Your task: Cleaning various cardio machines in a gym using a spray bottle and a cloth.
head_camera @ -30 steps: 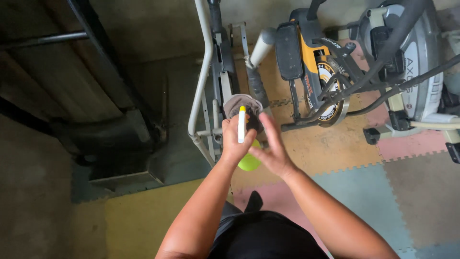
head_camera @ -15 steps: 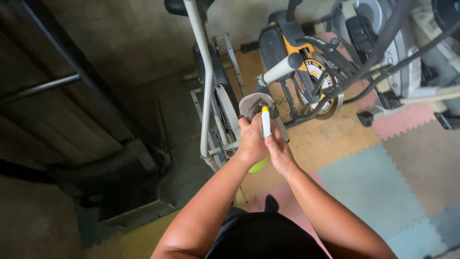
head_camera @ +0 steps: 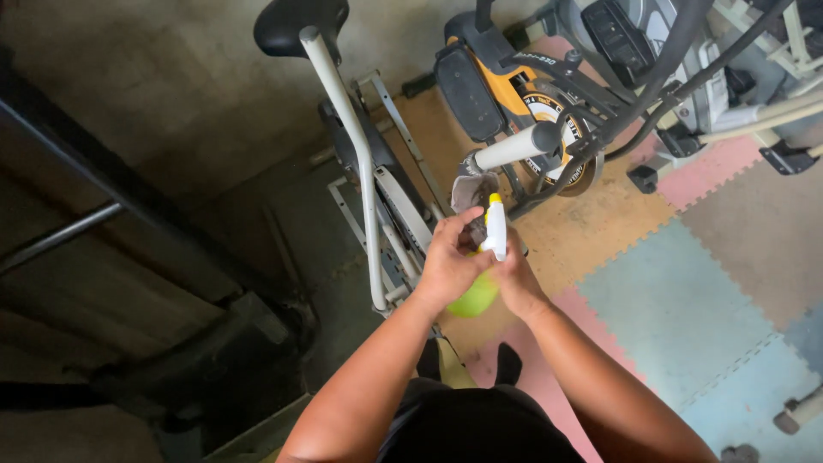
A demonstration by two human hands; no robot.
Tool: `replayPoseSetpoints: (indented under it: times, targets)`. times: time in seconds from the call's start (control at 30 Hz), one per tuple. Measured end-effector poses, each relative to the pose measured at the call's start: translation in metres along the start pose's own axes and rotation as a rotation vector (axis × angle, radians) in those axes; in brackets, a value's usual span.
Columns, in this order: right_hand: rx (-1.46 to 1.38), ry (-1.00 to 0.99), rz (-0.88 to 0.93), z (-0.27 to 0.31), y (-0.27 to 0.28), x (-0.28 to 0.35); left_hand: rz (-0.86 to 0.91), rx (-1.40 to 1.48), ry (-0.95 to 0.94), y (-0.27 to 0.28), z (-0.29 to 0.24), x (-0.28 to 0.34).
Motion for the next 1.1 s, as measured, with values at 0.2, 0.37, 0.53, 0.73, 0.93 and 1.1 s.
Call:
replayPoseSetpoints:
  times: [0.2,0.37,0.53,0.73,0.93,1.1]
  targets:
    - [0.206,0.124,0.037,0.009,-0.009,0.007,0.250,0.681,0.125,-0.005,0.023,-0.007]
    - [0.571,0.239,-0.026,0.015,-0.024,0.006,0.029,0.636,0.373,0.009,0.041,-0.019]
    - [0.574,0.488,0.130,0.058,-0.064,0.026,0.130,0.141,0.339,0.037,0.040,-0.029]
    - [0.477,0.299,0.030,0.056,-0.021,0.015,-0.453,-0.466,0.032,0.118,0.025,-0.055]
    - [0.483,0.193,-0.046,0.072,0.003,-0.006,-0.502,0.063,-0.271,0.085,0.022,-0.065]
    - [0.450,0.376,0.168,0.107,-0.010,-0.009,-0.145,0.931,-0.150,0.016,-0.003,-0.069]
Point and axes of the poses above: each hand's wrist, its own x-axis away from the middle knuckle, its own y-axis out of the back of the hand, z = x × y, the point moved 9 cm from there along -x, towards the middle knuckle, and after that the axes turned 5 degrees about -x, right-handed, at the moved point
